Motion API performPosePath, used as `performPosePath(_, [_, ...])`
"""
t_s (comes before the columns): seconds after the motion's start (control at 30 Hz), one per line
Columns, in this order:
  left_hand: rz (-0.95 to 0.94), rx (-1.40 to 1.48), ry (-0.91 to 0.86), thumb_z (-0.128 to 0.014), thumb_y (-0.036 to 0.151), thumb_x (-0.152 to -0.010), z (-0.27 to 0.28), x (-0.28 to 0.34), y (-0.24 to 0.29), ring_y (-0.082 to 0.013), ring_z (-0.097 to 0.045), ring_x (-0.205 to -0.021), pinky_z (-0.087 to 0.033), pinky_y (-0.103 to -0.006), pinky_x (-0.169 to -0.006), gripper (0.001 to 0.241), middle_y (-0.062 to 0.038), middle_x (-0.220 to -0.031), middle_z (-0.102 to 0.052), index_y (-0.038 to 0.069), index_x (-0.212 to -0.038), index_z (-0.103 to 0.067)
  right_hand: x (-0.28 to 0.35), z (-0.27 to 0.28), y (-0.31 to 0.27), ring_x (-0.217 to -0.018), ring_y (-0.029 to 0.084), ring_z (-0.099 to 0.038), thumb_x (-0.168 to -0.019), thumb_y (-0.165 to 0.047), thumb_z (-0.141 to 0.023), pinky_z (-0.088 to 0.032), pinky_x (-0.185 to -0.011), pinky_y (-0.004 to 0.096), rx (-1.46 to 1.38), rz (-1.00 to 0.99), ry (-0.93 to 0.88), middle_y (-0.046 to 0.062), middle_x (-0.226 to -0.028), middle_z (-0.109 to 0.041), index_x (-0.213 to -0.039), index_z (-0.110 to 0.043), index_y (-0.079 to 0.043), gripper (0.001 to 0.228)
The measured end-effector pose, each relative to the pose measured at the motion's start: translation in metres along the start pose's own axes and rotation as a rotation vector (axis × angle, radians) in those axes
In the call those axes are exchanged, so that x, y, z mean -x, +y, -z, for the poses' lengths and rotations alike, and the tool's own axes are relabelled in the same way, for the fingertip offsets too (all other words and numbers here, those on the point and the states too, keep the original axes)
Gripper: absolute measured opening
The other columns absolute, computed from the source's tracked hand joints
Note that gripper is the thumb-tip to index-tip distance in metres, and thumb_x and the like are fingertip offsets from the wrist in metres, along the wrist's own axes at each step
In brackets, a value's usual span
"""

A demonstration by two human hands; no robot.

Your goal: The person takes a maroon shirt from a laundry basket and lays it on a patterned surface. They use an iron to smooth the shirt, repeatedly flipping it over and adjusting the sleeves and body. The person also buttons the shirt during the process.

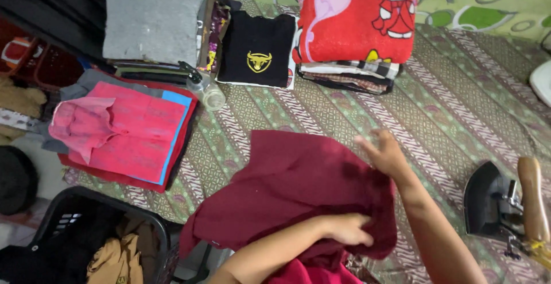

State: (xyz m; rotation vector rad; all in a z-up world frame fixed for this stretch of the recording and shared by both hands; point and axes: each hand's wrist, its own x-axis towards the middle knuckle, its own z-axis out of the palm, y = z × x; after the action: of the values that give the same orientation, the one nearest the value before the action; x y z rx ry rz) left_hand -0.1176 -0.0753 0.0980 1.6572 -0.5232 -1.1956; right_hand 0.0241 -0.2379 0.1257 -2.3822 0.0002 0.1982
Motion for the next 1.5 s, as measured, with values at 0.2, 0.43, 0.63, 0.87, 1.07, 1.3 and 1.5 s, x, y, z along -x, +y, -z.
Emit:
performPosePath(0.2, [-0.023, -0.427, 0.133, -0.077, 0.048, -0.057, -0.009, 0.047, 0.023, -0.0442, -0.067, -0.081, -0.053, -0.0491, -0.075, 0.078, -0.024, -0.1, -0.071, -0.005, -0.111, -0.059, -0.006, -0.093, 0.021, -0.039, 0.013, -0.073, -0.089, -0.026, -0.081, -0.047, -0.023, 0.022, -0.104, 0.326, -0.268, 0.01, -0.053, -0.075, -0.093, -0.059, 0.006, 0.039])
performPosePath(0.43, [0.113, -0.651, 0.66, -0.097, 0.008, -0.06, 0.004, 0.117, -0.008, -0.0467, -0.067, -0.088, -0.059, -0.0534, -0.069, 0.101, -0.023, -0.152, -0.026, 0.001, -0.138, -0.034, -0.031, -0.156, 0.009, -0.145, 0.035, -0.042, -0.089, -0.065, -0.064, -0.032, -0.119, 0.056, 0.648, 0.094, -0.228, 0.018, -0.157, -0.044, -0.155, -0.036, -0.004, 0.094])
performPosePath(0.63, [0.86, -0.542, 0.477, -0.056, 0.024, -0.101, 0.037, 0.156, -0.115, -0.0347, -0.068, -0.102, -0.058, -0.0471, -0.088, 0.086, -0.018, -0.116, -0.066, 0.012, -0.165, 0.001, 0.003, -0.055, -0.053, -0.144, 0.036, -0.049, -0.098, -0.023, -0.061, -0.036, -0.124, 0.051, -0.333, -0.434, -0.391, 0.022, -0.155, -0.048, -0.145, -0.054, -0.002, 0.052])
performPosePath(0.87, [0.508, -0.829, 0.93, -0.069, 0.022, -0.081, 0.184, 0.166, 0.013, -0.035, -0.073, -0.1, -0.059, -0.05, -0.085, 0.023, -0.011, -0.107, -0.072, 0.016, -0.102, -0.074, 0.03, 0.011, -0.011, -0.111, 0.039, -0.066, -0.096, -0.023, -0.074, -0.047, -0.103, 0.057, -1.265, -0.336, 0.275, 0.024, -0.116, -0.066, -0.125, -0.063, 0.0, 0.038])
performPosePath(1.07, [-0.348, -1.26, 1.466, -0.069, 0.005, -0.08, 0.224, 0.148, 0.187, -0.0362, -0.065, -0.075, -0.051, -0.0466, -0.064, 0.044, -0.007, -0.112, -0.059, 0.012, -0.123, -0.063, 0.042, 0.138, -0.032, -0.11, 0.013, -0.07, -0.106, -0.012, -0.049, -0.061, -0.107, 0.025, -1.273, 0.063, 0.641, 0.006, -0.125, -0.066, -0.132, -0.059, -0.007, 0.028])
performPosePath(1.3, [-0.54, -0.851, 0.978, -0.062, -0.006, -0.074, 0.215, 0.175, 0.168, -0.0254, -0.065, -0.084, -0.049, -0.0365, -0.074, 0.021, 0.0, -0.103, -0.068, 0.008, -0.088, -0.055, 0.088, 0.149, 0.031, -0.068, 0.001, -0.06, -0.101, 0.004, -0.057, -0.038, -0.043, 0.008, -1.482, 0.071, 0.612, 0.015, -0.134, -0.07, -0.081, -0.037, -0.017, 0.036])
performPosePath(1.5, [-0.133, -0.779, 0.918, -0.055, -0.017, -0.06, 0.214, 0.197, 0.027, -0.022, -0.059, -0.132, -0.04, -0.048, -0.113, 0.037, 0.005, -0.122, -0.075, 0.009, -0.079, -0.073, 0.102, 0.051, 0.117, -0.09, 0.012, -0.07, -0.099, 0.01, -0.052, -0.059, -0.068, 0.013, -1.483, -0.104, 0.619, 0.011, -0.12, -0.067, -0.11, -0.044, -0.011, 0.026])
